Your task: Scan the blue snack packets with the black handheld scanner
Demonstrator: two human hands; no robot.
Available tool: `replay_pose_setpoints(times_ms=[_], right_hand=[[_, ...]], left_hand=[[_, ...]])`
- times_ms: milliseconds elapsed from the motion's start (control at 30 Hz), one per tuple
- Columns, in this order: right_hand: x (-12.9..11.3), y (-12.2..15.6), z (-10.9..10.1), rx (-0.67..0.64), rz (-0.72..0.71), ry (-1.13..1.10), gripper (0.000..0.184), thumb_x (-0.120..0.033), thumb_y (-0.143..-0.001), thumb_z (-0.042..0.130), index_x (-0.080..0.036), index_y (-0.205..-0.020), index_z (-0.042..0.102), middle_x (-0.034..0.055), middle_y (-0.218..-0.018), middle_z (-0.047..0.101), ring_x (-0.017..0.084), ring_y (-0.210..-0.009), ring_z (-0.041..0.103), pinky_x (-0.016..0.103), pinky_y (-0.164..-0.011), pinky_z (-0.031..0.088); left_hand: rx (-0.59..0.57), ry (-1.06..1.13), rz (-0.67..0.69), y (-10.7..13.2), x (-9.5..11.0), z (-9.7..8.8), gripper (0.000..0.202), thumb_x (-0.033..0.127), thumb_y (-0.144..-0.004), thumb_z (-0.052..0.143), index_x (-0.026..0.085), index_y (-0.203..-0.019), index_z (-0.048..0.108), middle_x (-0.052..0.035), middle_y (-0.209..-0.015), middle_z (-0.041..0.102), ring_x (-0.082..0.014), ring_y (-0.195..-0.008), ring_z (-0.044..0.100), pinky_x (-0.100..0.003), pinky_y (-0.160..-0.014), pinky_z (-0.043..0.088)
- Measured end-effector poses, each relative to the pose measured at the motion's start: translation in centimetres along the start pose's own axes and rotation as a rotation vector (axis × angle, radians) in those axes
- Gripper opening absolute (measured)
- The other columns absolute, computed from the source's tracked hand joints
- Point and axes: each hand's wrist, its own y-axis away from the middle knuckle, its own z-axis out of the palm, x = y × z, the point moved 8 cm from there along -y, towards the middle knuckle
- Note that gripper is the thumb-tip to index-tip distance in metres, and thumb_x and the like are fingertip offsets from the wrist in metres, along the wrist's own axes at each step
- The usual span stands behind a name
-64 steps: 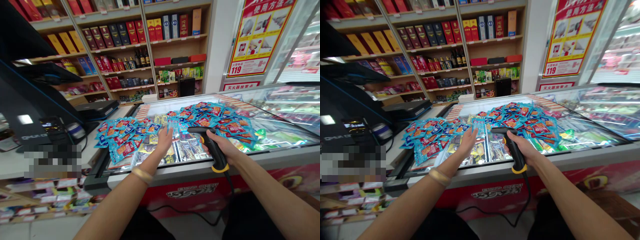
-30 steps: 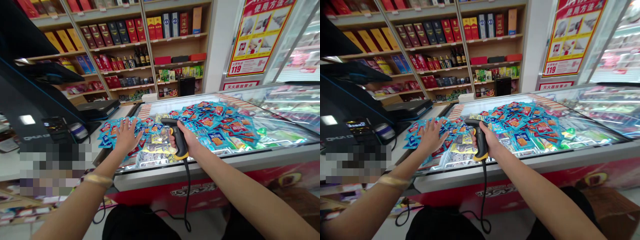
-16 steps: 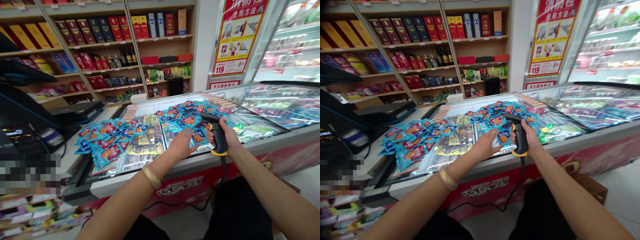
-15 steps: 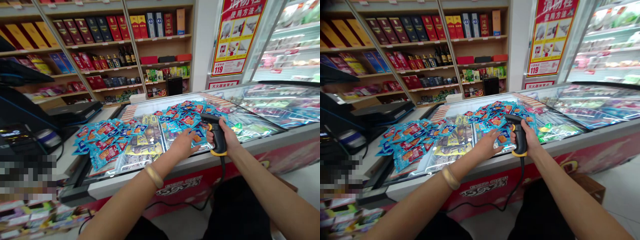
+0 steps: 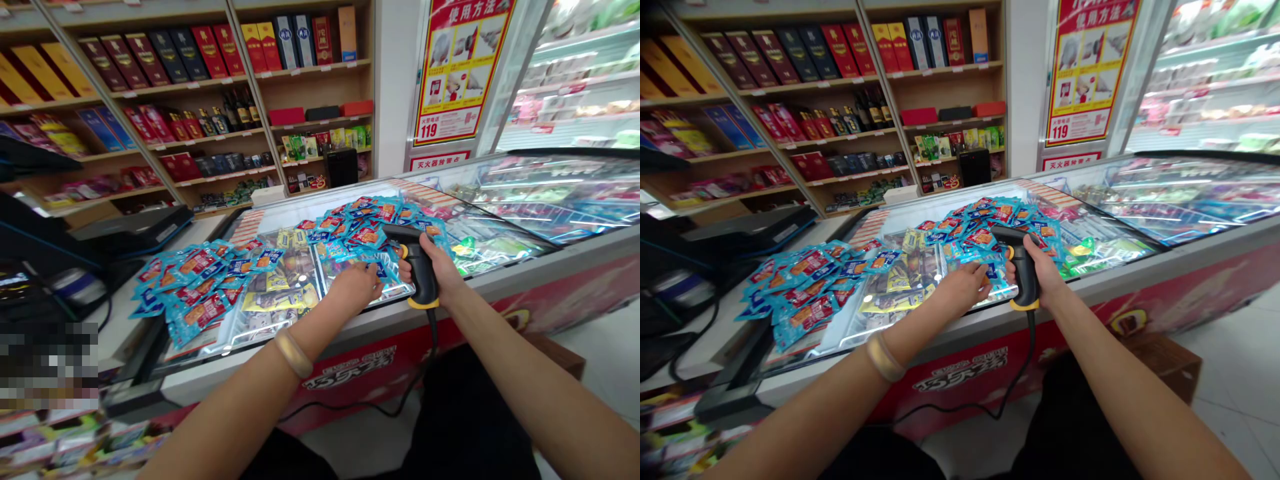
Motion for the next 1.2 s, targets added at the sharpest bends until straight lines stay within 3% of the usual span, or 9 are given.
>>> replay_pose_setpoints(times_ms=[167, 333, 433, 567, 633, 700, 900, 1033, 1200], right_hand=[[0.3, 0.0, 0.3, 0.016, -0.004, 0.015, 0.039, -0.058, -0.082, 0.057, -0.019, -0.085, 0.056, 0.0002, -0.055, 0.051, 0.012, -0.047, 0.048, 0.02, -0.044, 0.042], [2.1, -0.7, 2.8, -0.011, 0.043, 0.012, 0.042, -0.059, -0.083, 0.055, -0.018, -0.08, 0.056, 0.0003, -0.054, 0.052, 0.011, -0.046, 0.048, 0.019, -0.044, 0.042], [3.6, -1.3, 4.6, -0.046, 0.065, 0.018, 0.043, -0.06, -0.084, 0.054, -0.017, -0.076, 0.055, 0.001, -0.054, 0.053, 0.01, -0.045, 0.047, 0.019, -0.043, 0.042], [5.1, -1.6, 5.6, -0.067, 0.12, 0.032, 0.043, -0.059, -0.085, 0.054, -0.017, -0.075, 0.057, 0.0016, -0.054, 0.053, 0.011, -0.046, 0.048, 0.019, -0.043, 0.042], [5.3, -1.5, 5.7, -0.077, 0.124, 0.05, 0.043, -0.058, -0.083, 0.056, -0.017, -0.075, 0.057, 0.0016, -0.053, 0.053, 0.011, -0.046, 0.047, 0.019, -0.044, 0.042], [5.2, -1.3, 5.7, -0.092, 0.118, 0.081, 0.043, -0.059, -0.082, 0.058, -0.016, -0.074, 0.057, 0.0014, -0.053, 0.053, 0.011, -0.046, 0.047, 0.02, -0.044, 0.042], [5.2, -1.1, 5.7, -0.128, 0.084, 0.204, 0.044, -0.06, -0.08, 0.059, -0.016, -0.077, 0.058, 0.0005, -0.054, 0.054, 0.011, -0.045, 0.047, 0.021, -0.045, 0.04], [5.3, -1.0, 5.8, -0.133, 0.074, 0.25, 0.045, -0.061, -0.079, 0.06, -0.016, -0.078, 0.059, 0.0002, -0.054, 0.054, 0.01, -0.045, 0.048, 0.02, -0.044, 0.039], [5.2, -1.0, 5.7, -0.154, 0.061, 0.266, 0.045, -0.061, -0.078, 0.062, -0.016, -0.079, 0.058, 0.0001, -0.055, 0.054, 0.01, -0.046, 0.048, 0.02, -0.045, 0.041]], left_hand=[[0.011, -0.039, 0.014, 2.9, -3.1, -0.5, 0.036, 0.034, -0.092, 0.047, 0.014, -0.12, 0.056, -0.014, -0.112, 0.064, -0.0262, -0.1, 0.064, -0.037, -0.082, 0.052], [0.015, 0.045, -0.011, 4.7, -6.8, -0.5, 0.044, 0.031, -0.084, 0.058, 0.015, -0.125, 0.055, -0.0134, -0.115, 0.065, -0.0264, -0.099, 0.065, -0.036, -0.082, 0.052], [0.216, 0.314, -0.2, 5.3, -10.2, -0.9, 0.031, 0.023, -0.083, 0.055, 0.017, -0.112, 0.063, -0.0077, -0.097, 0.071, -0.0225, -0.088, 0.067, -0.035, -0.082, 0.052], [0.536, 0.964, -0.537, 7.0, -14.7, 0.5, 0.019, 0.033, -0.081, 0.058, 0.016, -0.082, 0.066, -0.0036, -0.071, 0.066, -0.0214, -0.071, 0.066, -0.037, -0.074, 0.055], [0.588, 1.285, -0.589, 7.2, -15.2, 1.7, 0.023, 0.038, -0.076, 0.064, 0.016, -0.077, 0.064, -0.0026, -0.068, 0.064, -0.0206, -0.066, 0.065, -0.039, -0.071, 0.056], [0.594, 1.46, -0.604, 7.2, -15.1, 2.2, 0.026, 0.04, -0.071, 0.07, 0.015, -0.077, 0.063, -0.0019, -0.069, 0.063, -0.0194, -0.066, 0.065, -0.041, -0.073, 0.057], [0.636, 1.571, -0.641, 7.5, -15.3, 1.8, 0.026, 0.033, -0.066, 0.072, 0.015, -0.081, 0.06, 0.0001, -0.075, 0.062, -0.014, -0.067, 0.063, -0.04, -0.078, 0.058], [0.659, 1.628, -0.678, 7.7, -15.7, 1.8, 0.038, 0.026, -0.06, 0.075, 0.017, -0.093, 0.057, 0.0005, -0.081, 0.065, -0.0129, -0.069, 0.063, -0.039, -0.075, 0.059], [0.621, 1.631, -0.652, 7.5, -15.6, 1.8, 0.05, 0.027, -0.05, 0.082, 0.016, -0.093, 0.06, 0.0005, -0.079, 0.066, -0.0126, -0.071, 0.063, -0.035, -0.076, 0.055]])
